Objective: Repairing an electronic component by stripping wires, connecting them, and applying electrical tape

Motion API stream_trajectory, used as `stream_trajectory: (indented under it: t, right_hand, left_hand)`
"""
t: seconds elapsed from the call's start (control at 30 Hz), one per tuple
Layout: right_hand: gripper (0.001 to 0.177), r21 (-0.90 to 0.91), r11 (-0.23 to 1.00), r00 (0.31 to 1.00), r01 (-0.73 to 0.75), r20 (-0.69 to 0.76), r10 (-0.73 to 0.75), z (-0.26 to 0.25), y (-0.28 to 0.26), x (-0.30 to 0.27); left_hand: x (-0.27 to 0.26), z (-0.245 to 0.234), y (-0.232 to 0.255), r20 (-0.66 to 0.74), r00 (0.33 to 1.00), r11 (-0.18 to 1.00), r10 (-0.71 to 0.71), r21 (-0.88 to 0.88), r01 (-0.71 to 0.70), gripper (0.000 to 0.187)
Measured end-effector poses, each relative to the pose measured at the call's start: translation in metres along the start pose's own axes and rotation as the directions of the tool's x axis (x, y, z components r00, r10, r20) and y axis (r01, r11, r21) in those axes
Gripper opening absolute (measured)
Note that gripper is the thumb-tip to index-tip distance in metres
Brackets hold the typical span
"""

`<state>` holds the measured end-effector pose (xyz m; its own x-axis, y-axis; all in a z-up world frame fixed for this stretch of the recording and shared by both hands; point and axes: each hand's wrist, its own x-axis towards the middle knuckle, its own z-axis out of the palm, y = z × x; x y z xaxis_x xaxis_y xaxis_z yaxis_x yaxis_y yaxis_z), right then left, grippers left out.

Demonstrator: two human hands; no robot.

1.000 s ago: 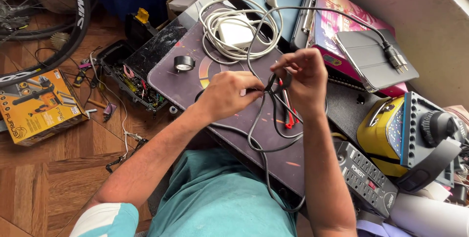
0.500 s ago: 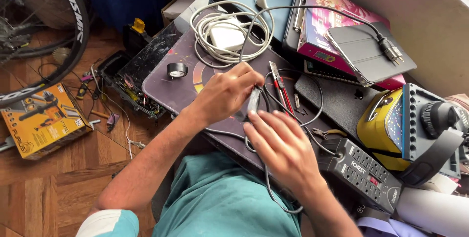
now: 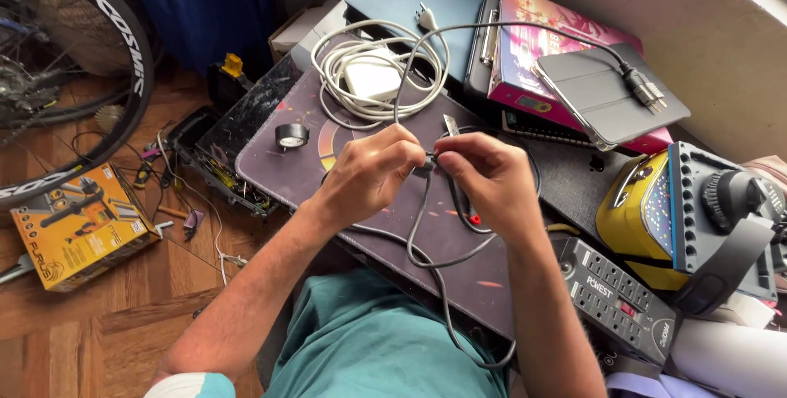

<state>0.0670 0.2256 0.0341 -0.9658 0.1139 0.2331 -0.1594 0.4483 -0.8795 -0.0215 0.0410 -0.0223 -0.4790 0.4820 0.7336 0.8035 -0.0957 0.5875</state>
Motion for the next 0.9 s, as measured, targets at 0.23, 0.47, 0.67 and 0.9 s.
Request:
stream_trajectory:
  t: [0.23,0.47,0.67,0.9]
  right_hand:
    - [0.019,0.272,0.957,0.993,-0.1,0.084,0.08,0.008,0.033,0.01]
    - [0.019,0.41,0.898,0.987,-0.161,0.087,0.138,0.016,0.033,0.011]
    - [0.016,0.444,0.858,0.966,-0.256,0.094,0.24,0.026,0.033,0.025]
    - [0.017,0.524,0.785,0.944,-0.329,0.18,0.276,0.035,0.043,0.037]
  left_hand:
    - [-0.007,0.0,-0.003,-0.085,0.965,0.923,0.249,0.322,-0.21,0.013]
    - [-0.014,0.003,0.001,-0.147,0.881,0.793,0.45,0.519,-0.319,0.015]
    - [-0.016,0.005,-0.005,-0.166,0.899,0.841,0.406,0.452,-0.297,0.015]
    - [-0.013,-0.002,-0.016,-0.114,0.93,0.888,0.349,0.357,-0.29,0.005]
